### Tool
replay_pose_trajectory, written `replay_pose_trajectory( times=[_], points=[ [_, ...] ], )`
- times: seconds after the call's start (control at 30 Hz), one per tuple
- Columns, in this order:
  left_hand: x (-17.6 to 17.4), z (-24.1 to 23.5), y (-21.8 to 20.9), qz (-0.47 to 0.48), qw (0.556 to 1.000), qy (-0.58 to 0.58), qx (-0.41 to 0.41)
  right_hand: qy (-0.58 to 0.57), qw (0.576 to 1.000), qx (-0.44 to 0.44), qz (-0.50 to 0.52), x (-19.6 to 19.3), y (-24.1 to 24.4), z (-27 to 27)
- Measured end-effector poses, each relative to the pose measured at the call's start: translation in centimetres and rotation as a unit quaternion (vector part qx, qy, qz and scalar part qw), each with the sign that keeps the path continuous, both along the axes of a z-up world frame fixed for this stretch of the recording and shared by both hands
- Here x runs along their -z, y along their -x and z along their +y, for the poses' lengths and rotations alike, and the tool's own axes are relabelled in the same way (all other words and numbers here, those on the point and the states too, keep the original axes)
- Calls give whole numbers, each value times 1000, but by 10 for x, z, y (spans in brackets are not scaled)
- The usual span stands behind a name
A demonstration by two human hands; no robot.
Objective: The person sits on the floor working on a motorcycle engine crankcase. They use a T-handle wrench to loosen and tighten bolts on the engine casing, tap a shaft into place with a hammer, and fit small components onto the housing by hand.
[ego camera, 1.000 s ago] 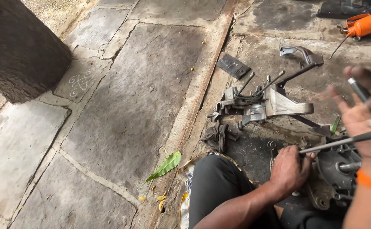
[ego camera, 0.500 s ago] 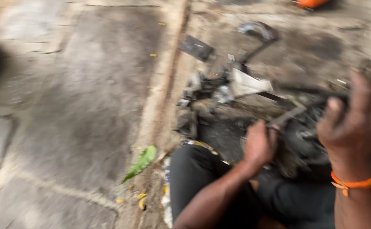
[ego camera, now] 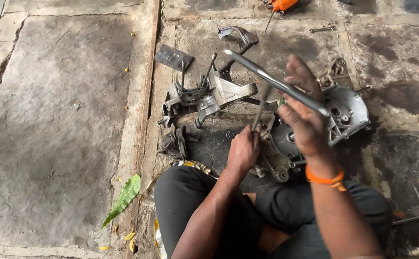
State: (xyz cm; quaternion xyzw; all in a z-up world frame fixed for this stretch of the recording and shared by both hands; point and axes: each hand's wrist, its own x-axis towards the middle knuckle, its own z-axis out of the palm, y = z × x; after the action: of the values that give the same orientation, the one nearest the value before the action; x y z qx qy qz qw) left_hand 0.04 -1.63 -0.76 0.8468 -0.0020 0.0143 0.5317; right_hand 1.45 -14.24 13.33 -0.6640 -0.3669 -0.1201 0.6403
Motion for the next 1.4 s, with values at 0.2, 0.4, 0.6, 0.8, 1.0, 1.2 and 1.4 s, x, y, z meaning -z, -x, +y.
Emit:
replay_pose_trajectory(
  times=[0.2, 0.4, 0.6, 0.8, 1.0, 1.2, 1.4],
  points=[
    [12, -6, 4, -69, 996, -42, 29, -121, 981, 152, -8, 5, -10, 18],
    [1, -7, 11, -77, 997, 5, 10, 54, 947, 218, -229, -18, -5, 23],
    [-15, -5, 13, -6, 1000, 18, 15, 105, 932, 209, -278, -20, -32, 20],
    [-2, -16, 34, -66, 986, 128, -88, 140, 938, 182, -259, -46, -21, 27],
    [39, -15, 25, 119, 924, 206, -300, 155, 919, 165, -322, -27, -47, 7],
    [85, -18, 13, 192, 847, 428, -250, 189, 904, 196, -329, -35, -38, 14],
    [108, -21, 8, 238, 771, 536, -247, 187, 905, 210, -319, -22, -45, 11]
  ],
)
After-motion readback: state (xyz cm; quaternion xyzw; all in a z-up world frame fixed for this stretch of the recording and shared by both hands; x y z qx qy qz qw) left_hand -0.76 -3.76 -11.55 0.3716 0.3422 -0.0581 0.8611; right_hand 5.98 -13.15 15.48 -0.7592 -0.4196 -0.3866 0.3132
